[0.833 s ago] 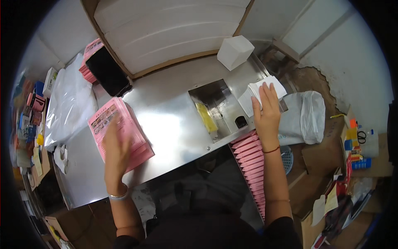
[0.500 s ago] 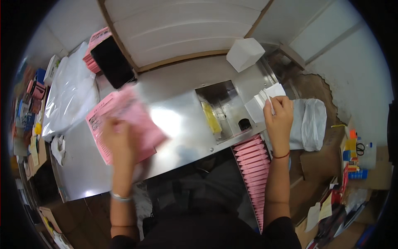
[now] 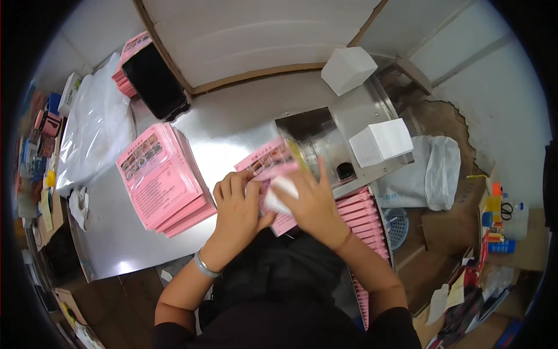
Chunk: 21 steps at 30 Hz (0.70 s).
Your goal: Sorting and pairing pink instructional pamphlets with white pads for packaging.
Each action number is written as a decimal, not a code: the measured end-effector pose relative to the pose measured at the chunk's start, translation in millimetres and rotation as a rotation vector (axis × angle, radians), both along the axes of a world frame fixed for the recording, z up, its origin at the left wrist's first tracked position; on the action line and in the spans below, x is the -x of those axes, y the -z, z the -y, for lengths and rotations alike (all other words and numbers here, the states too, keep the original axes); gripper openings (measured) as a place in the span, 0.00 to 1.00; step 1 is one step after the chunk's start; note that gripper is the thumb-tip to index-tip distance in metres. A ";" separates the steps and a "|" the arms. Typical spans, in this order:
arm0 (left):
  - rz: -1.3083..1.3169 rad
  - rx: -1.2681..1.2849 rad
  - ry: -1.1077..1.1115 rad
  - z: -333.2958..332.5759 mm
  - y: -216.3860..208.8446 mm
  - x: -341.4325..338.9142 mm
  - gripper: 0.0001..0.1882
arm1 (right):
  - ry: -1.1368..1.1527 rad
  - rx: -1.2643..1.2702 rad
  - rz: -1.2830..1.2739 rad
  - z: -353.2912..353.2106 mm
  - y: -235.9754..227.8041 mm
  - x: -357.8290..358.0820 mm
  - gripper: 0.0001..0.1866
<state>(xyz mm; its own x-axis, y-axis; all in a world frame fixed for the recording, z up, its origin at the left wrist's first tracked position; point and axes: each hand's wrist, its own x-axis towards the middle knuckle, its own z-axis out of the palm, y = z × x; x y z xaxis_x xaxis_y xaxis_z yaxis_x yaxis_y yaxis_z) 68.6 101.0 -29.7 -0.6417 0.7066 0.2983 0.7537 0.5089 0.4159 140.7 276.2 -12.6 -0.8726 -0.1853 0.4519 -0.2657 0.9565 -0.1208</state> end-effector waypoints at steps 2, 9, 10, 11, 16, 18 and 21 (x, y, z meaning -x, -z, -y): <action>0.032 -0.081 -0.049 -4.6 -3.0 -8.8 0.13 | 0.000 -0.006 0.042 8.0 12.6 22.3 0.13; -0.073 0.082 0.121 -6.4 2.6 -9.8 0.25 | 0.569 0.089 -0.285 -87.9 -44.1 -14.3 0.15; -0.149 0.195 0.209 -7.8 -1.5 -4.0 0.29 | 0.625 0.056 -0.197 -94.6 -41.1 -10.2 0.15; -0.149 0.193 0.222 -11.6 -6.5 0.6 0.29 | 0.637 0.053 -0.197 -95.8 -39.1 -13.3 0.15; -0.146 0.237 0.093 -48.1 -22.5 30.8 0.31 | 0.618 0.121 -0.173 -99.4 -42.1 -12.1 0.13; -0.132 0.215 0.093 -42.4 -24.8 30.3 0.31 | 0.620 0.173 -0.166 -102.0 -43.7 -13.9 0.13; 0.037 0.327 -0.027 -24.9 -38.5 11.6 0.31 | 0.587 0.321 -0.152 -112.5 -47.7 -21.4 0.13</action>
